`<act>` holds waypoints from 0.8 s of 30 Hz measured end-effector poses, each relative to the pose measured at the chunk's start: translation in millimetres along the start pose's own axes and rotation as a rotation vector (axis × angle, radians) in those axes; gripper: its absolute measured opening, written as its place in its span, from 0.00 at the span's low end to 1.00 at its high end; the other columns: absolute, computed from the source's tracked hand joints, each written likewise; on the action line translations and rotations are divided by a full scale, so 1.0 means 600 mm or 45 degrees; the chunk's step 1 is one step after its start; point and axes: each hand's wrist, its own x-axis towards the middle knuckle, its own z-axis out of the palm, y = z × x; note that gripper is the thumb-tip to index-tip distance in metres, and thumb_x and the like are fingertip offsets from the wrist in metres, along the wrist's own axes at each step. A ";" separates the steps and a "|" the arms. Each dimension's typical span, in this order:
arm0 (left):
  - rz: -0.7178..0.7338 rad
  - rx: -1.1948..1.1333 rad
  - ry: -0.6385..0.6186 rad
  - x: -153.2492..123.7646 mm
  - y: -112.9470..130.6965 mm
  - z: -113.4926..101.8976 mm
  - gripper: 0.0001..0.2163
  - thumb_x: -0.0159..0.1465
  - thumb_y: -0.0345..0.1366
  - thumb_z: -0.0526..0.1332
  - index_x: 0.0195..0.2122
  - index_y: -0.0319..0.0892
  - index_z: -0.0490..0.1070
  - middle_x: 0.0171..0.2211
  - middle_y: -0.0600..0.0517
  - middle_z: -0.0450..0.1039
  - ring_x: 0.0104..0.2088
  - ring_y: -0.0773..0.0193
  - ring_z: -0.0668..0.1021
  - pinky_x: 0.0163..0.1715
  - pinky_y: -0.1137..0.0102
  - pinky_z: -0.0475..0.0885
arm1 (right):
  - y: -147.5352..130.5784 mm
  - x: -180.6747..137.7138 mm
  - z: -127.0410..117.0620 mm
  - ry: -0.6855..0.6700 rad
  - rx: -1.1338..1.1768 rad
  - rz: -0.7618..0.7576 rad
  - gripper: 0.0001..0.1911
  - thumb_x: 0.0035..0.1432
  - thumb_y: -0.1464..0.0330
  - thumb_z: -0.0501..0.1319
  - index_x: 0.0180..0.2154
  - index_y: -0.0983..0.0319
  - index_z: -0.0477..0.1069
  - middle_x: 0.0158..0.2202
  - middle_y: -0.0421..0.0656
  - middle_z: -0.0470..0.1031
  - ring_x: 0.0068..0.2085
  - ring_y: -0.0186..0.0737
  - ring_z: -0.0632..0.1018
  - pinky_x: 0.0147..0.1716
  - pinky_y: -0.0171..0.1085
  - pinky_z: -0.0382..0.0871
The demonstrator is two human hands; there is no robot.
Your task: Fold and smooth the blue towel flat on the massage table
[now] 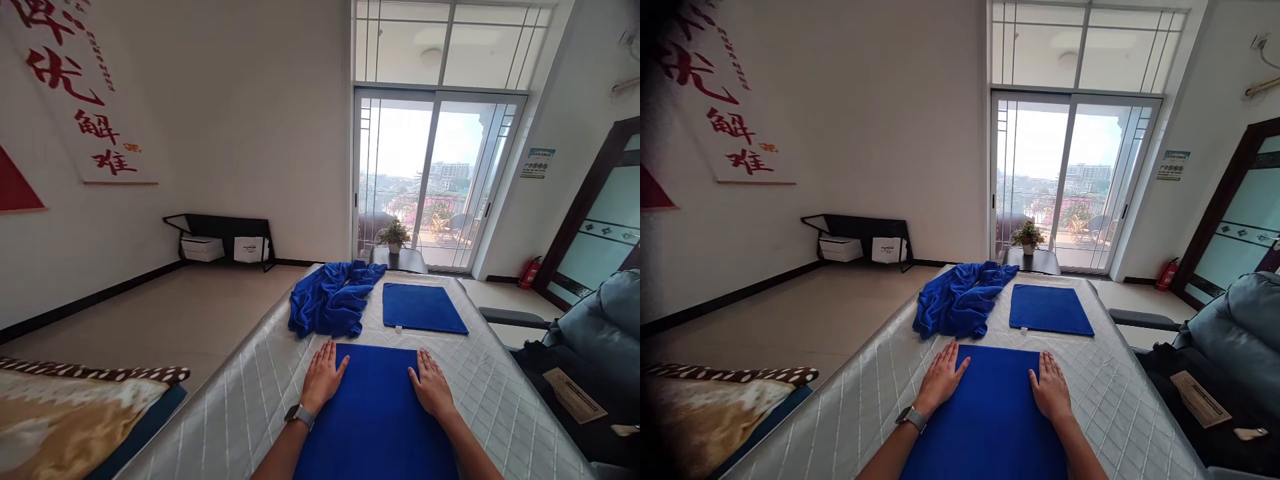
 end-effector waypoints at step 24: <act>-0.009 0.097 -0.062 0.002 -0.001 0.007 0.38 0.72 0.56 0.39 0.70 0.28 0.56 0.72 0.36 0.53 0.71 0.49 0.59 0.69 0.54 0.54 | -0.002 -0.003 -0.002 0.021 0.002 0.001 0.40 0.70 0.51 0.38 0.73 0.69 0.44 0.75 0.45 0.42 0.74 0.41 0.47 0.72 0.41 0.37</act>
